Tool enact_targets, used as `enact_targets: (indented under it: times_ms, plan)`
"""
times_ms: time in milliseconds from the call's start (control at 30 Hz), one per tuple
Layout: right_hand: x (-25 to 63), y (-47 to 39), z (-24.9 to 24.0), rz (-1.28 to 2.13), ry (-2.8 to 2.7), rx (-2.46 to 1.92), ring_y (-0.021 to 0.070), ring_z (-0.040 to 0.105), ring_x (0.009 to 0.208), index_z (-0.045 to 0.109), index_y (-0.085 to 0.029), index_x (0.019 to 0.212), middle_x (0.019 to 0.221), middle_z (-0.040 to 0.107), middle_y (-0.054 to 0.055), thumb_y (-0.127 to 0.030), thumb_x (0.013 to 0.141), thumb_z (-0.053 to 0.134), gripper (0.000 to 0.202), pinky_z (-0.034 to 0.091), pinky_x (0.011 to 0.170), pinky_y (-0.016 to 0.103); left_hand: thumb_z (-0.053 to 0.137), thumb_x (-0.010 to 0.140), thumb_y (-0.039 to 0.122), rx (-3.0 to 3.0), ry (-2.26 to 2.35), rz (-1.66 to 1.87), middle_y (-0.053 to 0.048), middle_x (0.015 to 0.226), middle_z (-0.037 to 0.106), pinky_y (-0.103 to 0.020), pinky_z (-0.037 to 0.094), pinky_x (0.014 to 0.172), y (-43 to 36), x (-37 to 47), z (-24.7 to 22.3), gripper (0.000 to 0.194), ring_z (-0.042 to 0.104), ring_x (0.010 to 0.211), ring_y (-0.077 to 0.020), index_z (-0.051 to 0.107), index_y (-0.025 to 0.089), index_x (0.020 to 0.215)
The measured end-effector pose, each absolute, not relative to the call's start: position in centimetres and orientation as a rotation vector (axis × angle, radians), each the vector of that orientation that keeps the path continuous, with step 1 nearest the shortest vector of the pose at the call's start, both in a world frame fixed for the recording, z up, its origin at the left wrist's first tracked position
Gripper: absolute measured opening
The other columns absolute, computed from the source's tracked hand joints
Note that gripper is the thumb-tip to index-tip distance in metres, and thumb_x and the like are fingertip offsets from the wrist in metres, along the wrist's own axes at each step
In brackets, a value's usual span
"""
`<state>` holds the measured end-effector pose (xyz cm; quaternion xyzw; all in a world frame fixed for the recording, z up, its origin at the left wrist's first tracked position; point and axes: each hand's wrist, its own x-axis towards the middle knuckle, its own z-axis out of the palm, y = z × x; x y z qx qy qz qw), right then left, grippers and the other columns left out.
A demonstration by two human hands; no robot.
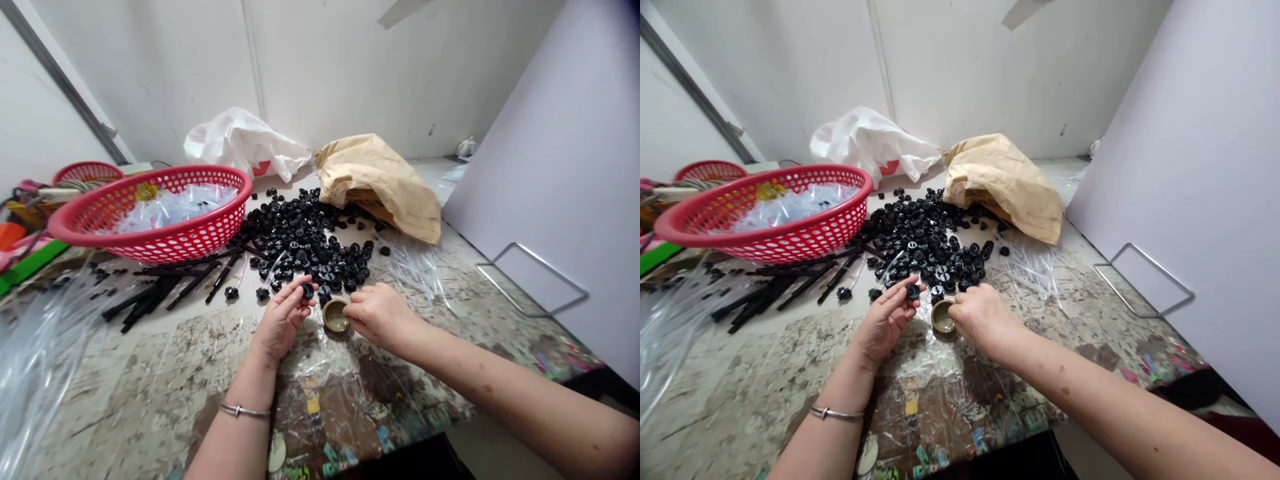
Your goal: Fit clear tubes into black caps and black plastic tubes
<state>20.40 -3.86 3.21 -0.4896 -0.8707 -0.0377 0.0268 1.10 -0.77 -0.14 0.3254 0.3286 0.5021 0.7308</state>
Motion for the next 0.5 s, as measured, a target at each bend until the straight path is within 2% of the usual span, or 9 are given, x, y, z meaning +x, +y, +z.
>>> enact_targets:
  times_ms: [133, 300, 400, 500]
  plan:
    - [19.7, -3.8, 3.0, -0.122, -2.726, -1.531, 0.0153, 0.051, 0.069, 0.062, -0.019, 0.067, 0.075, 0.065, 0.001, -0.022, 0.082, 0.050, 0.020, 0.020, 0.059, 0.033, 0.070, 0.070, 0.026, 0.729, 0.708, 1.098, -0.009, 0.096, 0.067, -0.016, 0.044, 0.060, -0.8, 1.2, -0.2, 0.036, 0.059, 0.068, -0.0082, 0.066, 0.016, 0.105]
    - [19.8, -3.8, 2.7, -0.087, -2.636, -1.565, 0.0163, 0.053, 0.072, 0.063, -0.019, 0.072, 0.074, 0.063, 0.003, -0.021, 0.084, 0.049, 0.019, 0.026, 0.064, 0.033, 0.070, 0.071, 0.026, 0.721, 0.686, 1.101, -0.008, 0.098, 0.067, -0.016, 0.043, 0.059, -0.9, 1.3, -0.3, 0.037, 0.058, 0.068, -0.0076, 0.065, 0.018, 0.107]
    - [20.2, -3.9, 3.2, 0.119, -2.362, -1.534, 0.0150, 0.055, 0.075, 0.064, -0.020, 0.084, 0.081, 0.062, 0.003, -0.023, 0.089, 0.043, 0.022, 0.033, 0.067, 0.030, 0.070, 0.072, 0.027, 0.688, 0.669, 1.099, -0.010, 0.100, 0.067, -0.016, 0.044, 0.059, -1.0, 1.4, -0.2, 0.035, 0.058, 0.067, -0.0076, 0.066, 0.017, 0.105]
    - [20.0, -4.1, 4.2, 0.396, -2.049, -1.413, 0.0127, 0.057, 0.076, 0.063, -0.020, 0.090, 0.084, 0.063, 0.003, -0.025, 0.088, 0.045, 0.018, 0.041, 0.067, 0.025, 0.071, 0.071, 0.026, 0.649, 0.656, 1.096, -0.011, 0.100, 0.067, -0.017, 0.046, 0.061, -1.1, 1.4, 0.0, 0.035, 0.058, 0.067, -0.0081, 0.067, 0.015, 0.104]
